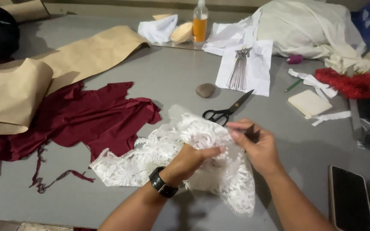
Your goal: Trimming excess threads and material from a piece of white lace using small scissors on a work table.
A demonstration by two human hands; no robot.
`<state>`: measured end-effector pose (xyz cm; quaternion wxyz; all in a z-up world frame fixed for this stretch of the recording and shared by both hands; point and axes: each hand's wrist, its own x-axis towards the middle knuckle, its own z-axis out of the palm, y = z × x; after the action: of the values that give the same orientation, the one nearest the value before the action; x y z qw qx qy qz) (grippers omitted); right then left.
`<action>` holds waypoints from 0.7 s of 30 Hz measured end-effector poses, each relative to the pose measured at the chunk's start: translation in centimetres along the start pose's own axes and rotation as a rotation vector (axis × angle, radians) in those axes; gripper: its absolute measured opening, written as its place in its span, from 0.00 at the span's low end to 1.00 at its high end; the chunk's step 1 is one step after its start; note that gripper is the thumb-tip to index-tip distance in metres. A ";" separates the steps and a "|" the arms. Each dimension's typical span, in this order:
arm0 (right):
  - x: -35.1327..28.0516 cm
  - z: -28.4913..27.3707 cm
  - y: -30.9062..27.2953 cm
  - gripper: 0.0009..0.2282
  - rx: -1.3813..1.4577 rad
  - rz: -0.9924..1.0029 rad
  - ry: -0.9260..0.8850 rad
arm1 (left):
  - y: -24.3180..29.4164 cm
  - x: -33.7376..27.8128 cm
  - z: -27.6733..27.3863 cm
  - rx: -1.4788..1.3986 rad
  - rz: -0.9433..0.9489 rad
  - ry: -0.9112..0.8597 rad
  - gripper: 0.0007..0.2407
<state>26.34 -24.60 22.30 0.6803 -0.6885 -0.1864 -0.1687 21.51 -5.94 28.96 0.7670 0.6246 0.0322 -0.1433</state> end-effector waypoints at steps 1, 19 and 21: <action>0.1 -0.3 0.2 0.08 -0.002 0.002 0.001 | -0.4 0.0 0.0 -0.001 -0.002 -0.001 0.32; 0.5 -1.9 -0.4 0.30 -0.036 0.405 -0.243 | -2.0 1.8 0.0 -0.246 0.008 0.043 0.35; -0.1 -2.1 0.7 0.20 -0.164 0.461 -0.197 | -2.1 1.8 -0.6 -0.001 -0.053 -0.050 0.39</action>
<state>26.63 -26.67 21.72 0.6213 -0.7787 -0.0758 0.0443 22.77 -6.01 26.43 0.7639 0.6192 0.0295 -0.1793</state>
